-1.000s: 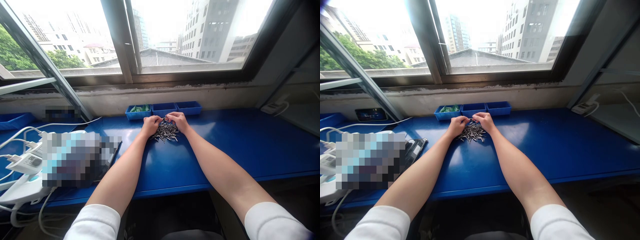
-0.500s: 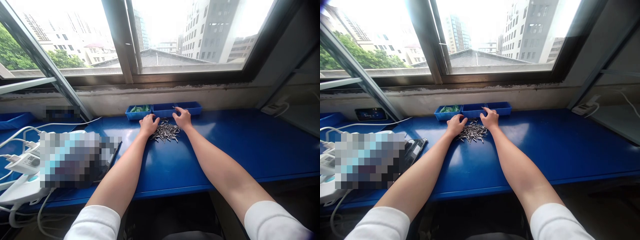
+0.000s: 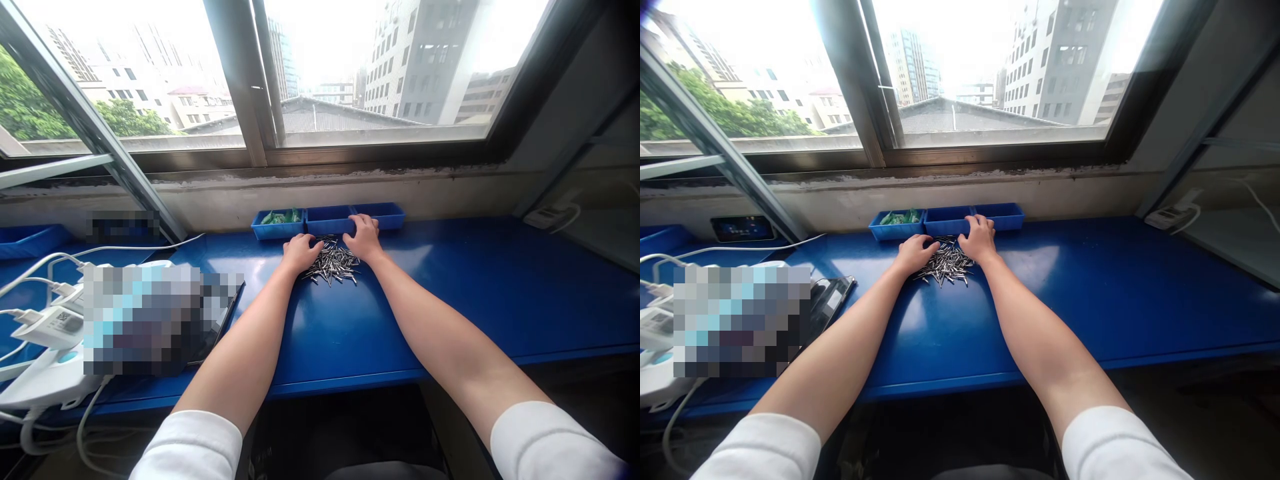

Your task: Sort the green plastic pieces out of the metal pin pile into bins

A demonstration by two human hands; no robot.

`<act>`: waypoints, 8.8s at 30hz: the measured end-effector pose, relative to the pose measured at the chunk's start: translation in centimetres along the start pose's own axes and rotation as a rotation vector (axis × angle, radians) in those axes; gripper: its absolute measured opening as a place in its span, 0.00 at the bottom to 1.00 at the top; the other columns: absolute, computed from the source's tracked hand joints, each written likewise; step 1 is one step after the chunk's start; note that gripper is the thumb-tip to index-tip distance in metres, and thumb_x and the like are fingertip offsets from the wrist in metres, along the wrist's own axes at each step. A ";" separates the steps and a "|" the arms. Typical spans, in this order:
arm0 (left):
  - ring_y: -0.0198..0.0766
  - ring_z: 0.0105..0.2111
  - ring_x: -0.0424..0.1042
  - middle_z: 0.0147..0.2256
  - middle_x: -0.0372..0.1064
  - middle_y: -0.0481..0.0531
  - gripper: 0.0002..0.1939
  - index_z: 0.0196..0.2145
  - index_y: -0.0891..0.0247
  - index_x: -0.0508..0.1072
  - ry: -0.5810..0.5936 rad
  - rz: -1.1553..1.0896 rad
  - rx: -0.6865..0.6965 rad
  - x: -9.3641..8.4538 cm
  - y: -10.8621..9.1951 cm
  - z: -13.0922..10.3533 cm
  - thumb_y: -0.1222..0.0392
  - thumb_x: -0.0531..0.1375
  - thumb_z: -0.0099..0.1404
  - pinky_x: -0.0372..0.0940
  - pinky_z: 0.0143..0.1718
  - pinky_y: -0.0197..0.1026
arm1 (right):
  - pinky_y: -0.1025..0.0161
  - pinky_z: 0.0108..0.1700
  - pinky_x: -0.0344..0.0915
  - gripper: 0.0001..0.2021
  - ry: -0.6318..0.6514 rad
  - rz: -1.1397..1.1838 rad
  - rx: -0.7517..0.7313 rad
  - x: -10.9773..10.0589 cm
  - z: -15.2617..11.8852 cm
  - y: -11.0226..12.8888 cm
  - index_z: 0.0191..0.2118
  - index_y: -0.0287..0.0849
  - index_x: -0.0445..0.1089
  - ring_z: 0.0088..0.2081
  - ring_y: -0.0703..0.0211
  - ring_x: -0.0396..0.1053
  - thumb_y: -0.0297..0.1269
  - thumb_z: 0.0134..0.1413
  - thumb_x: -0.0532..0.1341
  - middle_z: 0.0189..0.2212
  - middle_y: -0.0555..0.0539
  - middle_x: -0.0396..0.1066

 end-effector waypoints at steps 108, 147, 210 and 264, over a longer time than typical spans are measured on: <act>0.49 0.46 0.65 0.40 0.71 0.53 0.12 0.32 0.56 0.77 0.036 0.058 0.007 -0.2 -0.3 0.0 0.56 0.54 0.56 0.57 0.46 0.50 | 0.65 0.43 0.63 0.10 0.318 0.085 -0.164 1.9 -1.1 1.7 0.34 0.46 0.77 0.39 0.57 0.71 0.40 0.51 0.59 0.36 0.49 0.75; 0.46 0.51 0.63 0.48 0.68 0.53 0.19 0.45 0.57 0.71 -0.135 -0.033 0.010 -1.5 -1.0 -0.3 0.50 0.45 0.68 0.53 0.49 0.48 | 0.61 0.47 0.64 0.17 0.104 0.695 0.047 -0.3 -0.5 1.1 0.43 0.39 0.72 0.44 0.55 0.70 0.42 0.50 0.57 0.41 0.45 0.74; 0.49 0.50 0.63 0.45 0.69 0.56 0.20 0.42 0.58 0.73 -0.128 -0.006 -0.002 -1.3 -0.5 -0.4 0.46 0.48 0.64 0.53 0.49 0.52 | 0.66 0.27 0.55 0.17 0.067 0.401 0.108 0.1 -0.4 0.8 0.20 0.40 0.69 0.22 0.62 0.62 0.45 0.49 0.53 0.17 0.50 0.67; 0.48 0.55 0.62 0.54 0.65 0.58 0.30 0.52 0.63 0.69 0.047 -0.070 0.144 0.2 -0.2 -0.1 0.40 0.53 0.60 0.54 0.56 0.45 | 0.52 0.52 0.57 0.18 0.177 0.077 -0.089 1.9 -0.5 0.8 0.45 0.42 0.71 0.50 0.46 0.59 0.43 0.49 0.59 0.46 0.42 0.67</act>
Point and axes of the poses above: each hand's wrist, its own z-axis towards the middle knuckle, its own x-axis out of the palm, y = z × x, the point moved 5 cm from there along z, towards the middle knuckle
